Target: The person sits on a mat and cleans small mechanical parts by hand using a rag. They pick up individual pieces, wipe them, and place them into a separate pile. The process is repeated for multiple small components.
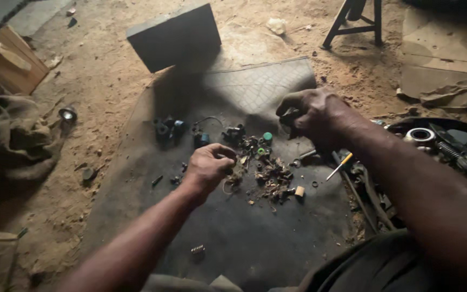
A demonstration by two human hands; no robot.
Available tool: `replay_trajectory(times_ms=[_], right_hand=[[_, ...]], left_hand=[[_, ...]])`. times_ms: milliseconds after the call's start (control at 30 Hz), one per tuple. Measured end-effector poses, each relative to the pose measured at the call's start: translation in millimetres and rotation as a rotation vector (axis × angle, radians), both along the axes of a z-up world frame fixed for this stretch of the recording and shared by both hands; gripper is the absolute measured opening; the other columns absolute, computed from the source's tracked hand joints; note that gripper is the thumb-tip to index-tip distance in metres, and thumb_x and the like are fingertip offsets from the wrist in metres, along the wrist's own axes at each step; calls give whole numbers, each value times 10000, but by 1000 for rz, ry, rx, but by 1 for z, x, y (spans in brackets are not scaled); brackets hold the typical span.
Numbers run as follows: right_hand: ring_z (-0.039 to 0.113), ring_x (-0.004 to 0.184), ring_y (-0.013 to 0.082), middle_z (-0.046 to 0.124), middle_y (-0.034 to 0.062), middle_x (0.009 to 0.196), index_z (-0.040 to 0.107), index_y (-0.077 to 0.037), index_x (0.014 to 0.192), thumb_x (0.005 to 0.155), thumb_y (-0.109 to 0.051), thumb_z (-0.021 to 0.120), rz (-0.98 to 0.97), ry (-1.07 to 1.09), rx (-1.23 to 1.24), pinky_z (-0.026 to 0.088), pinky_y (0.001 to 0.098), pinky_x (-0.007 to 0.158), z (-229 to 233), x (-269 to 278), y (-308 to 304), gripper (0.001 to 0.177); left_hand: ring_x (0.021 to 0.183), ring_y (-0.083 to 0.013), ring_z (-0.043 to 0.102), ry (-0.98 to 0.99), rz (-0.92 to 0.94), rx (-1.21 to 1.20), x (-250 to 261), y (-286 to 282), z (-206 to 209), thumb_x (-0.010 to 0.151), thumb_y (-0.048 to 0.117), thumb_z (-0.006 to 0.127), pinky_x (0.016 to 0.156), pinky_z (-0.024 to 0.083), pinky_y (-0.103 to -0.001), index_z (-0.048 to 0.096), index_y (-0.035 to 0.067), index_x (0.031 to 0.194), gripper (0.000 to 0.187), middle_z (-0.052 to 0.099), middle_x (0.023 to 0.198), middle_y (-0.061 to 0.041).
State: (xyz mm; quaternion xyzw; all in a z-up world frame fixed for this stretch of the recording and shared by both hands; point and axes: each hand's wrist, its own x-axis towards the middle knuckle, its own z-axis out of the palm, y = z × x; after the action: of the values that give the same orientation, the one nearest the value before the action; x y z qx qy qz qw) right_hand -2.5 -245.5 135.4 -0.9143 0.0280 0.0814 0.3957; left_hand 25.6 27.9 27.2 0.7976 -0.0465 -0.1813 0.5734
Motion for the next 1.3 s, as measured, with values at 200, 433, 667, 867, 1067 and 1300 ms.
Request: replay_trajectory(times_ms=[200, 433, 667, 867, 1067, 1300], right_hand=[[787, 803, 163, 828, 72, 936, 801, -94, 1061, 870, -132, 672, 57, 11, 49, 652, 314, 755, -4, 6, 33, 234], [722, 866, 173, 705, 41, 1001, 778, -127, 937, 790, -166, 783, 296, -169, 43, 639, 334, 757, -21, -10, 90, 151], [656, 939, 202, 671, 39, 1018, 767, -149, 937, 788, -109, 789, 179, -135, -471, 581, 373, 824, -5, -4, 91, 156], [751, 813, 171, 771, 62, 929, 755, -142, 930, 737, -184, 833, 261, -25, 4, 623, 351, 715, -18, -17, 100, 212], [758, 795, 173, 792, 86, 942, 758, -92, 1000, 890, -310, 755, -34, 71, -93, 611, 358, 681, -18, -8, 87, 244], [733, 723, 164, 771, 84, 838, 738, -81, 985, 752, -185, 815, 94, 114, 125, 604, 336, 639, -24, -15, 92, 267]], left_hand=[[780, -216, 722, 387, 168, -564, -27, 35, 3, 894, 38, 661, 732, 623, -373, 672, 47, 1120, 227, 725, 914, -84], [841, -242, 710, 501, 72, -844, -21, 19, -14, 958, 49, 644, 756, 596, -384, 653, 56, 1147, 190, 723, 965, -111], [833, -237, 713, 582, 6, -891, -25, 25, -25, 944, 55, 652, 757, 609, -403, 635, 56, 1162, 219, 697, 946, -87], [862, -210, 691, 520, -97, -910, -29, 23, -22, 973, 5, 669, 772, 574, -358, 646, 32, 1198, 228, 712, 1003, -97], [857, -243, 727, 528, -15, -837, -37, 20, -7, 920, 21, 610, 791, 623, -378, 623, 55, 1138, 221, 706, 972, -99], [844, -187, 688, 425, -1, -744, -37, 9, -5, 940, 79, 679, 743, 573, -339, 638, 54, 1164, 229, 704, 979, -79]])
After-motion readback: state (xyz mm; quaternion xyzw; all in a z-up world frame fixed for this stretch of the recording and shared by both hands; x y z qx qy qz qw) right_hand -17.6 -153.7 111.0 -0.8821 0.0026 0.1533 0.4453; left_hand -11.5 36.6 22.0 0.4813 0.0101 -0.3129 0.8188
